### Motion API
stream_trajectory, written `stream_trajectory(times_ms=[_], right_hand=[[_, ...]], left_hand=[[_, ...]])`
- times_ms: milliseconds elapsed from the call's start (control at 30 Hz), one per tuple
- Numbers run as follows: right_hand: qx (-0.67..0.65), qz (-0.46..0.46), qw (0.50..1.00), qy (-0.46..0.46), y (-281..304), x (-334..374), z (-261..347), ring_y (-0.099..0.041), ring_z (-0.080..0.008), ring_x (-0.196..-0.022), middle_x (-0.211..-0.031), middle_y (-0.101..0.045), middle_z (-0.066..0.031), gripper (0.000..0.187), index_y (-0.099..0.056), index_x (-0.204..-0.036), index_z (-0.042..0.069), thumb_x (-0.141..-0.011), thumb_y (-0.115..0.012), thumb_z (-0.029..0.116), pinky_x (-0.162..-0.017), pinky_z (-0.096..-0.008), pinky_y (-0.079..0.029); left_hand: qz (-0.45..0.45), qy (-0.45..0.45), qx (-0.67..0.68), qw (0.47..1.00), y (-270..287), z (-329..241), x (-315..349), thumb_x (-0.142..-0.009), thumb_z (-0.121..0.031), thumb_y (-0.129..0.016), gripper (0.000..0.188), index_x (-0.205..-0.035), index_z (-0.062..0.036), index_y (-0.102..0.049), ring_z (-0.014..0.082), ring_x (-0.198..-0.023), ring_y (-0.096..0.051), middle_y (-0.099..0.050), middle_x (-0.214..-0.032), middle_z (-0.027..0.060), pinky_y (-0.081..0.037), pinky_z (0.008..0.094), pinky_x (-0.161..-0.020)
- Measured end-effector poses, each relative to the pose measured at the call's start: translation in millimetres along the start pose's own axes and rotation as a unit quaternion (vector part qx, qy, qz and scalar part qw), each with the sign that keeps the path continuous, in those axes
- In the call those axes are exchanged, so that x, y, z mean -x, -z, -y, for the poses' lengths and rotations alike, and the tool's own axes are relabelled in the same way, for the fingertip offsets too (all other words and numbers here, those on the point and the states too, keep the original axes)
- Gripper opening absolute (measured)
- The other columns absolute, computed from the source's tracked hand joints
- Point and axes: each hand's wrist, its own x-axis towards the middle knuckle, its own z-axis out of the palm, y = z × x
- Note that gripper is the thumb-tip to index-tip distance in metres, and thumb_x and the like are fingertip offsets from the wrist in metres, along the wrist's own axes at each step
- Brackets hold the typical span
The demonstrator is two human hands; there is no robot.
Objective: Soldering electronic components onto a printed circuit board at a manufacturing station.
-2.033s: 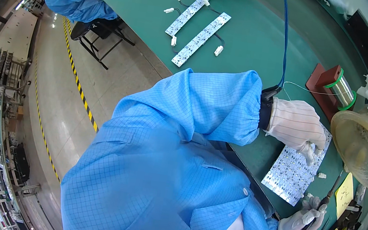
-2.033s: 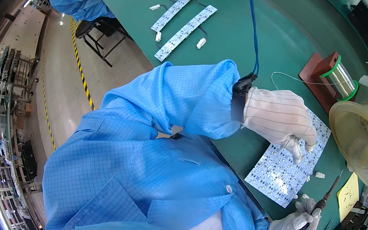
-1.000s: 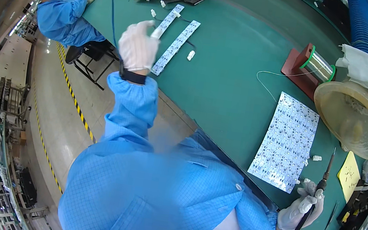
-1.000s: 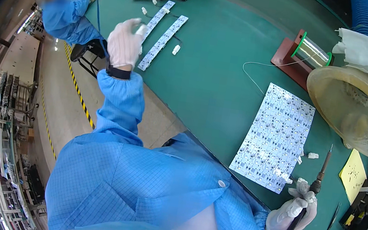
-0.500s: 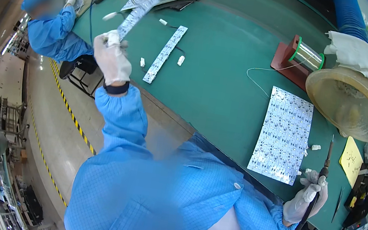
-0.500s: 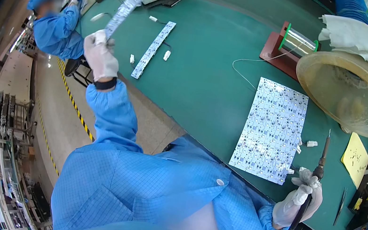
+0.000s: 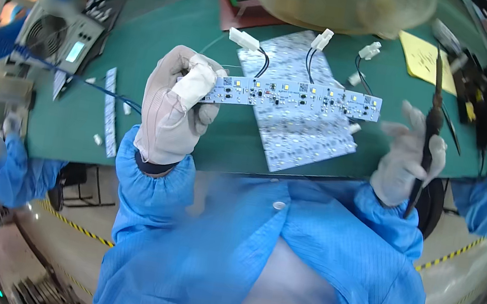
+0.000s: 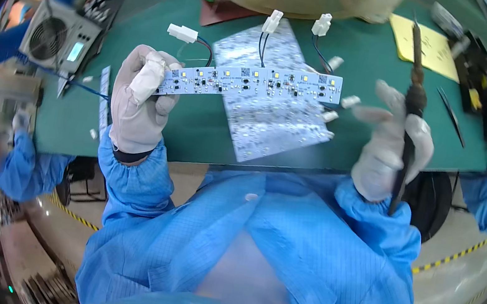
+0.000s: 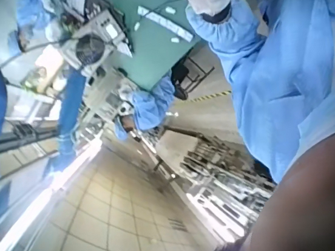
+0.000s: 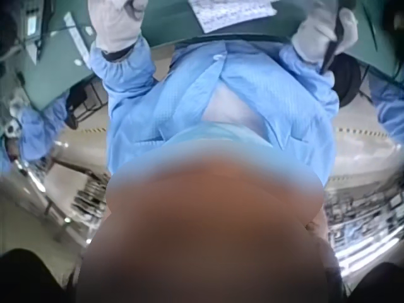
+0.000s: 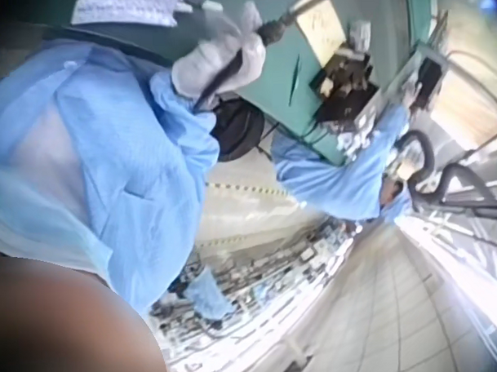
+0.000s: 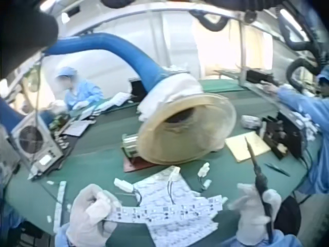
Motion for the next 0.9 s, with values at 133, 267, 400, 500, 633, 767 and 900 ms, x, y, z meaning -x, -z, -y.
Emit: stream_trajectory(times_ms=[133,267,400,500,633,767,900], right_hand=[[0.45,0.206,0.792,0.359,-24,-6,-28,-0.062,-0.0369,-0.1,-0.118,-0.055,-0.026,0.057,-0.037,-0.138,0.02,-0.087,-0.062,0.01,-0.073,-0.0386,-0.056],[0.413,0.183,0.846,0.283,-29,3,-26,-0.058,-0.0399,-0.109,-0.121,-0.053,-0.0232,0.056,-0.043,-0.127,0.015,-0.081,-0.061,-0.01,-0.08,-0.0418,-0.057],[0.403,0.133,0.872,0.242,-25,7,-24,-0.06,-0.0357,-0.108,-0.119,-0.055,-0.0225,0.054,-0.043,-0.128,0.013,-0.083,-0.058,-0.013,-0.08,-0.0361,-0.056],[0.4,0.152,0.87,0.245,-22,5,-24,-0.06,-0.0344,-0.108,-0.121,-0.054,-0.0232,0.054,-0.041,-0.131,0.013,-0.085,-0.056,-0.011,-0.081,-0.035,-0.055],[0.408,0.1,0.877,0.231,-20,8,-24,-0.06,-0.0335,-0.108,-0.122,-0.053,-0.0242,0.054,-0.038,-0.135,0.013,-0.087,-0.054,-0.008,-0.084,-0.035,-0.053],[0.436,0.057,0.866,0.24,-22,9,-24,-0.06,-0.0322,-0.108,-0.123,-0.053,-0.0239,0.053,-0.036,-0.136,0.011,-0.089,-0.054,-0.004,-0.086,-0.0339,-0.053],[0.424,0.079,0.87,0.237,-21,9,-24,-0.059,-0.0322,-0.109,-0.123,-0.053,-0.0231,0.053,-0.036,-0.136,0.011,-0.089,-0.054,-0.003,-0.085,-0.0339,-0.053]], left_hand=[[0.051,0.028,-0.055,0.997,-19,21,-18,-0.089,-0.026,-0.059,0.023,-0.09,-0.0037,-0.052,0.0045,-0.052,-0.045,-0.057,-0.083,0.0053,-0.034,0.0187,-0.043],[0.056,0.057,-0.087,0.993,-16,37,-17,-0.09,-0.031,-0.059,0.029,-0.091,-0.0032,-0.053,0.0054,-0.052,-0.046,-0.056,-0.08,0.0047,-0.035,0.0197,-0.043],[0.068,0.055,-0.091,0.992,-15,41,-19,-0.091,-0.032,-0.058,0.03,-0.093,-0.0027,-0.052,0.0064,-0.053,-0.048,-0.057,-0.082,0.0054,-0.036,0.0193,-0.045],[0.037,0.039,-0.074,0.996,-18,46,-18,-0.092,-0.041,-0.057,0.041,-0.101,-0.002,-0.051,0.0078,-0.054,-0.05,-0.057,-0.085,0.0067,-0.038,0.0192,-0.046],[0.055,-0.02,-0.045,0.997,-18,50,-16,-0.087,-0.064,-0.048,0.068,-0.112,-0.0014,-0.049,0.0099,-0.058,-0.054,-0.058,-0.089,0.0096,-0.04,0.0196,-0.046],[0.083,0.01,-0.044,0.996,-13,51,-16,-0.082,-0.073,-0.041,0.08,-0.114,-0.0004,-0.049,0.0127,-0.06,-0.057,-0.061,-0.088,0.0133,-0.043,0.0206,-0.046],[0.083,-0.021,-0.025,0.996,-14,52,-16,-0.087,-0.069,-0.039,0.076,-0.116,0.0009,-0.049,0.0139,-0.06,-0.058,-0.062,-0.086,0.0145,-0.043,0.0214,-0.047]])
